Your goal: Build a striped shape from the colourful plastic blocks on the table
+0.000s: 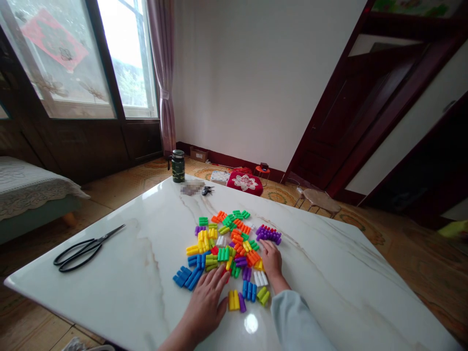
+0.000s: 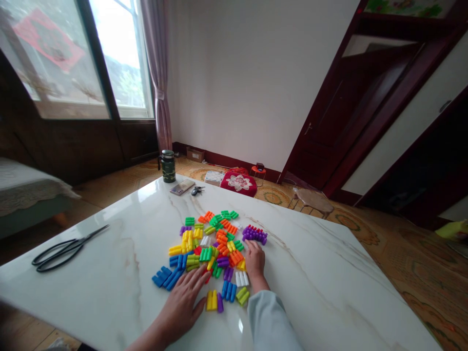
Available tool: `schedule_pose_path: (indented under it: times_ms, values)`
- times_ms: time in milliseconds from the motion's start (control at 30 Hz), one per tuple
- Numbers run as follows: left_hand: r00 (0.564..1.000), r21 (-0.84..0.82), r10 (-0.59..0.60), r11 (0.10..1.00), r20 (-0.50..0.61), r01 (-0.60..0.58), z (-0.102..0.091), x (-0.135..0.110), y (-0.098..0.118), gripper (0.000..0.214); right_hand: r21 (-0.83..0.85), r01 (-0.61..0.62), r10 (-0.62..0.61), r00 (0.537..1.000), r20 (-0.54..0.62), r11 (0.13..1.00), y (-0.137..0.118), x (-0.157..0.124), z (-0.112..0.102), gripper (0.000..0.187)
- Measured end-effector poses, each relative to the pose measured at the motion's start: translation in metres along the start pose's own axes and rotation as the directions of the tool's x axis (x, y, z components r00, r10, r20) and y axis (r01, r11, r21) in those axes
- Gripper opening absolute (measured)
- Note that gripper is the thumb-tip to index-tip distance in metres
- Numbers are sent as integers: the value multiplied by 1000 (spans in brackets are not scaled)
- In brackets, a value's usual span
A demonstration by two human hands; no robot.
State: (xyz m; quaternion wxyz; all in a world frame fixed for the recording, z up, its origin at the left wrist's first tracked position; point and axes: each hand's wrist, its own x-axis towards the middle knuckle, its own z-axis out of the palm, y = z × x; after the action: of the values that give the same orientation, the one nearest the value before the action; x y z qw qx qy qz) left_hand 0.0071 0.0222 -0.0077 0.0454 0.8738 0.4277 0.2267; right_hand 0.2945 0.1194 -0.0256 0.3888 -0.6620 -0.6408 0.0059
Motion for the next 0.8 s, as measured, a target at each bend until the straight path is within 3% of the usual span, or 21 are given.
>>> schedule_pose_path:
  times_ms: [600,700,800]
  values:
    - [1000,-39,-14,999,4,14,-6,-1,3,59,37,20,-19,999,-28,999,-2,-2,-3,38]
    - [1000,-42,-15,999,2,15,-5,0,4,58,49,12,-8,996,-91,999,-10,-1,-10,35]
    - [1000,-43,-7,999,-7,7,-4,-1,3,59,53,24,-17,992,-127,998,-39,5,-11,36]
